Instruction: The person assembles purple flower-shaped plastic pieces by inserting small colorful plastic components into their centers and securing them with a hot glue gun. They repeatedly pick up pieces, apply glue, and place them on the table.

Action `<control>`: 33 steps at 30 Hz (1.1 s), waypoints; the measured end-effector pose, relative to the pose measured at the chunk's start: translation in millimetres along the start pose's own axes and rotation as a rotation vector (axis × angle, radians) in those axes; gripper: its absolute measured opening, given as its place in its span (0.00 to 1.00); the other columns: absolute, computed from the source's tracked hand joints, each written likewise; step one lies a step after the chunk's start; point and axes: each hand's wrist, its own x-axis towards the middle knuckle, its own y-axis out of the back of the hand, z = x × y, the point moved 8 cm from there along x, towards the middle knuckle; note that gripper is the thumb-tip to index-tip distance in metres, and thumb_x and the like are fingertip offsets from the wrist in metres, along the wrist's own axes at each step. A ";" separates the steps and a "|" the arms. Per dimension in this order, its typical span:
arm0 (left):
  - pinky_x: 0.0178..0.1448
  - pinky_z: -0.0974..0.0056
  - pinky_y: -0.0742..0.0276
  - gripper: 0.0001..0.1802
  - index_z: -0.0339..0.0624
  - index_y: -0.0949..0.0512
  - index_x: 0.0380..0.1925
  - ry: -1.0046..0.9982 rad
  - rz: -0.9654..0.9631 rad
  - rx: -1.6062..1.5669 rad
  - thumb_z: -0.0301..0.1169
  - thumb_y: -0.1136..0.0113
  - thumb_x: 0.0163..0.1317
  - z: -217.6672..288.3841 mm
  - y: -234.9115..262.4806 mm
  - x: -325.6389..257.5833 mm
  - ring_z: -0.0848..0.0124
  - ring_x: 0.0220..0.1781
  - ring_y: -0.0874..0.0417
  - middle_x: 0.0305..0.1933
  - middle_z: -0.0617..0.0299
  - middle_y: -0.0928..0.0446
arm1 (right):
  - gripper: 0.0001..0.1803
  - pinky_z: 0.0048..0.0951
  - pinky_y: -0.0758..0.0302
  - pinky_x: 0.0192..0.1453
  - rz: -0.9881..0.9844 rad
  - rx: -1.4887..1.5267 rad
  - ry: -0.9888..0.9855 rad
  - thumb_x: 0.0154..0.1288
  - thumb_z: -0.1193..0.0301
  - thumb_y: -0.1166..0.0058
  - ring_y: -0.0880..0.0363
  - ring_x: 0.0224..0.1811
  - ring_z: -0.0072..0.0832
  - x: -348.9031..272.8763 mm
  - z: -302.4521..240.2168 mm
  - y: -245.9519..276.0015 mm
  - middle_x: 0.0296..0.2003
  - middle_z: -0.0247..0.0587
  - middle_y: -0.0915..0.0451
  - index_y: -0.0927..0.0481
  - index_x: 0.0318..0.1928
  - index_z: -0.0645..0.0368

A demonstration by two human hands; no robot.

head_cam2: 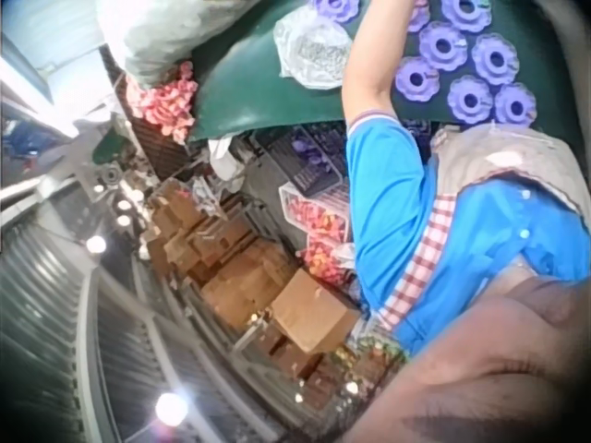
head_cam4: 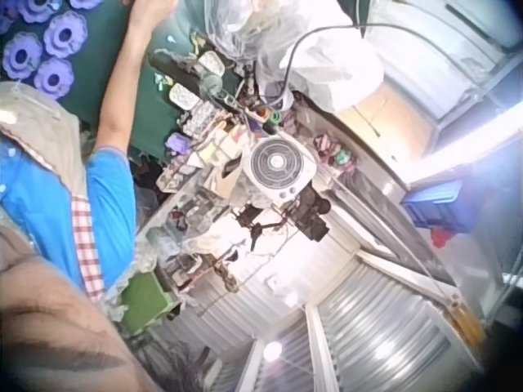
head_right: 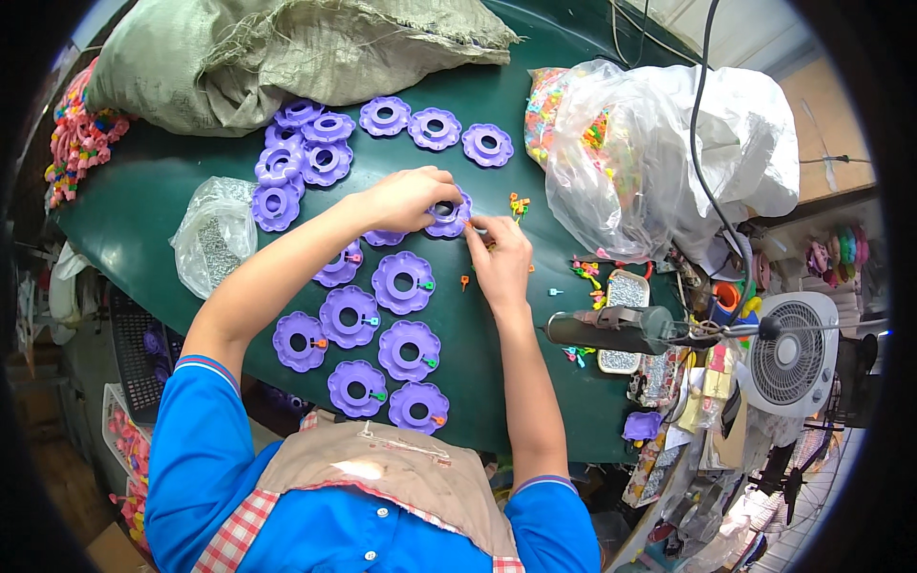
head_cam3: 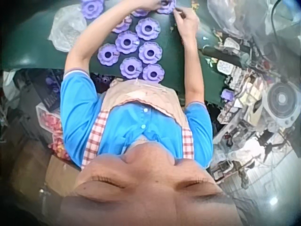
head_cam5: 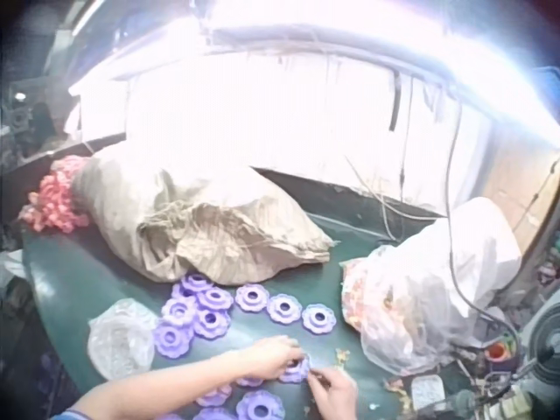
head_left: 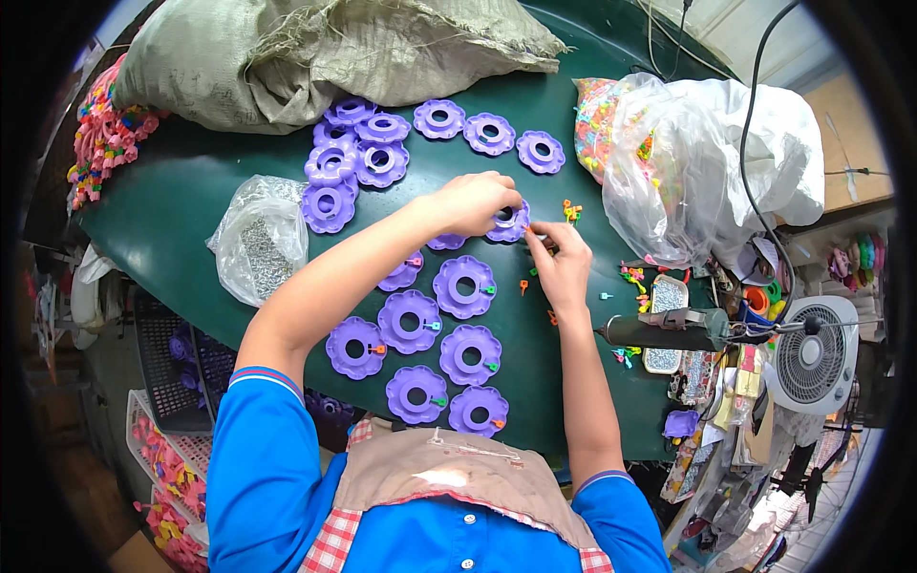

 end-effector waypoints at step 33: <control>0.58 0.50 0.17 0.26 0.44 0.18 0.55 0.459 0.326 0.267 0.32 0.28 0.54 -109.9 128.1 -112.8 0.49 0.55 0.15 0.54 0.51 0.22 | 0.08 0.31 0.15 0.41 0.038 -0.081 0.008 0.71 0.79 0.37 0.15 0.37 0.28 -37.8 11.3 20.0 0.41 0.43 0.19 0.11 0.48 0.65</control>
